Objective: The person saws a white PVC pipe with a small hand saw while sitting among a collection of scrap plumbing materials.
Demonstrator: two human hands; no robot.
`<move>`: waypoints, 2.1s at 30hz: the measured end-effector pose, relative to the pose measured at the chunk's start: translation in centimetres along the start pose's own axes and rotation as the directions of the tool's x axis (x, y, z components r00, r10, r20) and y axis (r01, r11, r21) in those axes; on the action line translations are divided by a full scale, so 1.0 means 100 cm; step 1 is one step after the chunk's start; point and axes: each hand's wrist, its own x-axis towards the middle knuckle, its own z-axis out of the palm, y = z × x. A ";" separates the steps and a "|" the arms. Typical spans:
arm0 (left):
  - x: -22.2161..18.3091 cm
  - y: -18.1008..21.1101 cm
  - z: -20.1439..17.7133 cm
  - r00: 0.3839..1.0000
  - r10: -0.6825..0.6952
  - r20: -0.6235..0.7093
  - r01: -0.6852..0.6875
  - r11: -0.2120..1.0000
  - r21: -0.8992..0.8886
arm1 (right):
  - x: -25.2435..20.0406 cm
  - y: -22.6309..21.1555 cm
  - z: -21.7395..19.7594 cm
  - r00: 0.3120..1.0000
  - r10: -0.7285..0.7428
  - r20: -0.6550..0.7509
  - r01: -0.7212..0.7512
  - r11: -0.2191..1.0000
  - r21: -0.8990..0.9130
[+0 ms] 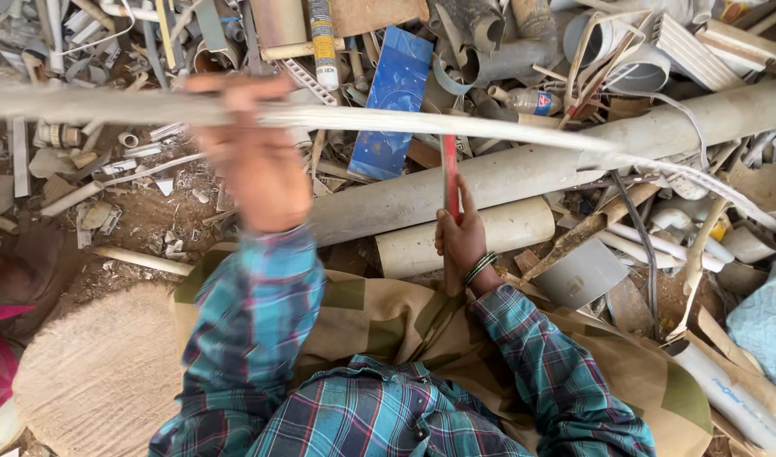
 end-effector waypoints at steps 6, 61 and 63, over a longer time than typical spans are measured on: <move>0.001 -0.021 0.004 0.989 -0.145 0.038 0.150 0.962 -0.229 | -0.017 -0.010 0.004 0.999 -0.049 0.013 0.049 0.999 -0.021; -0.064 -0.028 -0.022 0.788 -0.342 0.512 0.292 0.940 0.177 | 0.004 0.025 -0.035 0.909 -0.416 0.010 0.288 0.611 -0.738; -0.063 -0.025 -0.017 0.810 -0.332 0.483 0.276 0.943 0.185 | 0.034 0.036 -0.075 0.910 -0.412 -0.041 0.240 0.605 -0.759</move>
